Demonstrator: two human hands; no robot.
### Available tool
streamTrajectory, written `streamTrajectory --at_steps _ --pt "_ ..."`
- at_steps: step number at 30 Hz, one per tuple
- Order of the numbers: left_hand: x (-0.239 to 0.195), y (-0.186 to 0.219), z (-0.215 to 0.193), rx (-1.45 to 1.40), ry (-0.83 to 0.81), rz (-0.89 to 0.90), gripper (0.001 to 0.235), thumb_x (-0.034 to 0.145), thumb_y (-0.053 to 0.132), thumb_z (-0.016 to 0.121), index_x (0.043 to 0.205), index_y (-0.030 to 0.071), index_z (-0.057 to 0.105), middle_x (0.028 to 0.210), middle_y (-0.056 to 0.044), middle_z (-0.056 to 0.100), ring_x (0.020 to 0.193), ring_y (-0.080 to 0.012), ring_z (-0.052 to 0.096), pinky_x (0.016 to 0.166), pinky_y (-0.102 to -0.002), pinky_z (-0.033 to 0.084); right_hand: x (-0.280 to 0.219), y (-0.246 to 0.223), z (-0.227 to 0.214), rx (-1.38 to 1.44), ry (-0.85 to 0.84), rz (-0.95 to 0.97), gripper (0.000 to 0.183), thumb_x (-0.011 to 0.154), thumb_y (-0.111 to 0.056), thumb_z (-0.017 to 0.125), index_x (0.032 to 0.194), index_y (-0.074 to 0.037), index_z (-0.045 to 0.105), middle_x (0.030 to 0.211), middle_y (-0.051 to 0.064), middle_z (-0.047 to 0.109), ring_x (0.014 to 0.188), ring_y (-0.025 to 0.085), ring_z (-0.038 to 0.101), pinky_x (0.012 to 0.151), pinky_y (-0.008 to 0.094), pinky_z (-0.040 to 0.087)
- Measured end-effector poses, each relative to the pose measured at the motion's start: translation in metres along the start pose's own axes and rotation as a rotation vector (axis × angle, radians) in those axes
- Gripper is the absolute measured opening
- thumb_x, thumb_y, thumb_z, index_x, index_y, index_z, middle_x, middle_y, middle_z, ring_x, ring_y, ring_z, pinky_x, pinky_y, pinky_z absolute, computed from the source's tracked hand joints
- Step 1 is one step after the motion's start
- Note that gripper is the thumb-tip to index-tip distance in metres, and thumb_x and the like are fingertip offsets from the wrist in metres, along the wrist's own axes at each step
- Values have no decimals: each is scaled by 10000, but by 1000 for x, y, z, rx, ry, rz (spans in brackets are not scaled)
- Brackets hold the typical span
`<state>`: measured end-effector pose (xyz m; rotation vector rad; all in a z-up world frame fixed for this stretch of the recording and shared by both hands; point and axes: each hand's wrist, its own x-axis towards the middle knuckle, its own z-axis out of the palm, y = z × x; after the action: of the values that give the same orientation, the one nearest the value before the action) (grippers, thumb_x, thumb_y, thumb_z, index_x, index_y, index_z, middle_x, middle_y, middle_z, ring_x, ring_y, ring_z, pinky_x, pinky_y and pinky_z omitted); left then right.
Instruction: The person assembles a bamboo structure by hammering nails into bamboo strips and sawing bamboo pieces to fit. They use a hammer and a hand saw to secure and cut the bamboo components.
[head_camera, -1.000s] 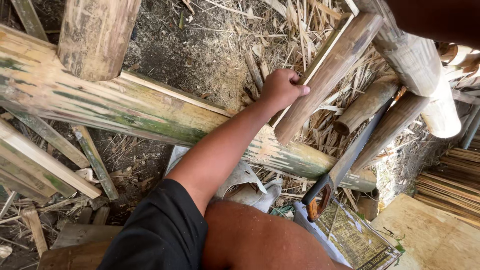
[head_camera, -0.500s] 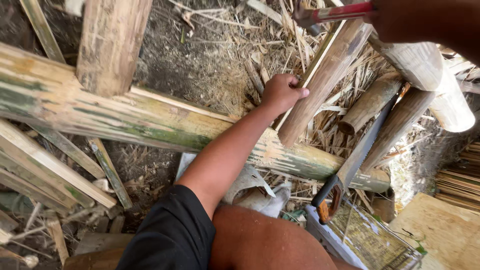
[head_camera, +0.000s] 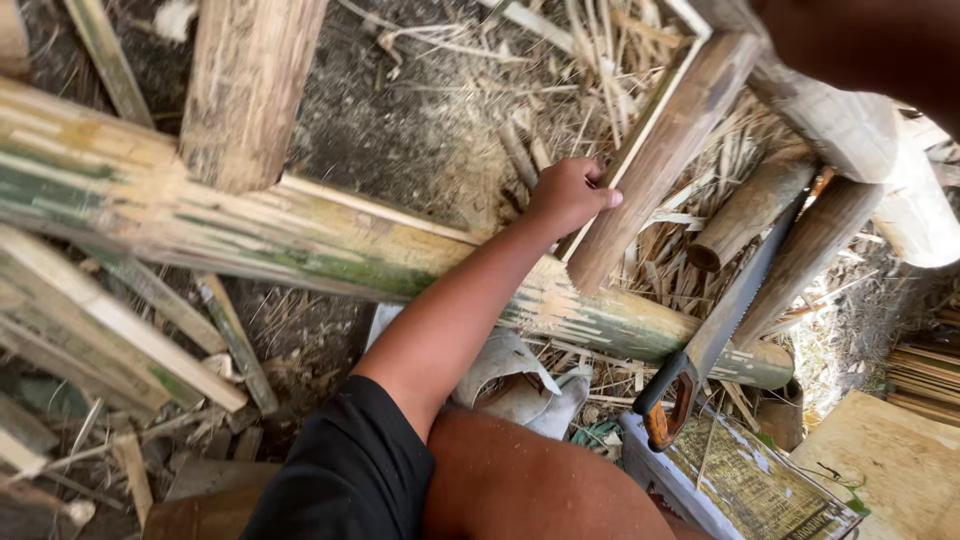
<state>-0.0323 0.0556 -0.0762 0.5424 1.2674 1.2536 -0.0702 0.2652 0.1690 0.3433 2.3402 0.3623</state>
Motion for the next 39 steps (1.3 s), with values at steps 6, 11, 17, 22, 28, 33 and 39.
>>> streamTrajectory --at_steps 6,11,17,22,28,33,39 --pt "-39 -1 -21 581 -378 -95 393 695 187 861 1031 33 729 1002 -173 739 947 -312 731 877 -419 574 -8 -5 0 -11 -4 32 239 1166 -211 534 1127 -10 656 649 94 590 509 151 544 506 282 444" --pt "-52 7 -27 620 -400 -72 283 773 137 744 1025 10 733 1057 -198 740 1014 -340 729 930 -465 562 6 -9 5 44 111 -85 242 1168 -208 538 1117 -9 665 643 95 589 505 147 542 508 270 441" --pt "-51 9 -24 632 -370 -21 289 771 134 744 1033 13 727 1066 -205 723 1019 -357 700 917 -469 554 1 -13 -4 9 -103 118 271 1145 -224 555 1066 -8 699 640 160 617 456 209 564 431 328 461" --pt "-49 19 -27 636 -425 -48 340 779 189 773 1068 18 722 1057 -202 737 991 -343 721 904 -466 563 13 -36 -14 -17 -186 145 188 1051 -139 611 1061 30 693 603 132 601 359 193 554 383 345 439" --pt "-50 3 -27 630 -396 -10 304 768 178 776 1017 5 749 1025 -210 739 978 -350 729 896 -454 571 -6 11 21 163 420 -457 170 1166 -74 529 1133 27 662 787 110 624 597 132 557 605 252 472" --pt "-42 -2 -23 609 -384 10 334 737 195 803 998 0 732 1019 -213 733 977 -359 721 888 -458 563 -18 -21 5 106 145 -89 177 1072 -122 646 1072 42 713 643 122 603 456 226 554 467 357 461" --pt "-42 -5 -21 617 -352 14 330 712 199 817 964 -1 742 1009 -213 738 970 -354 730 866 -451 581 -44 -102 -70 -82 60 -105 314 1052 -295 609 990 -12 732 549 101 574 440 235 559 469 379 464"
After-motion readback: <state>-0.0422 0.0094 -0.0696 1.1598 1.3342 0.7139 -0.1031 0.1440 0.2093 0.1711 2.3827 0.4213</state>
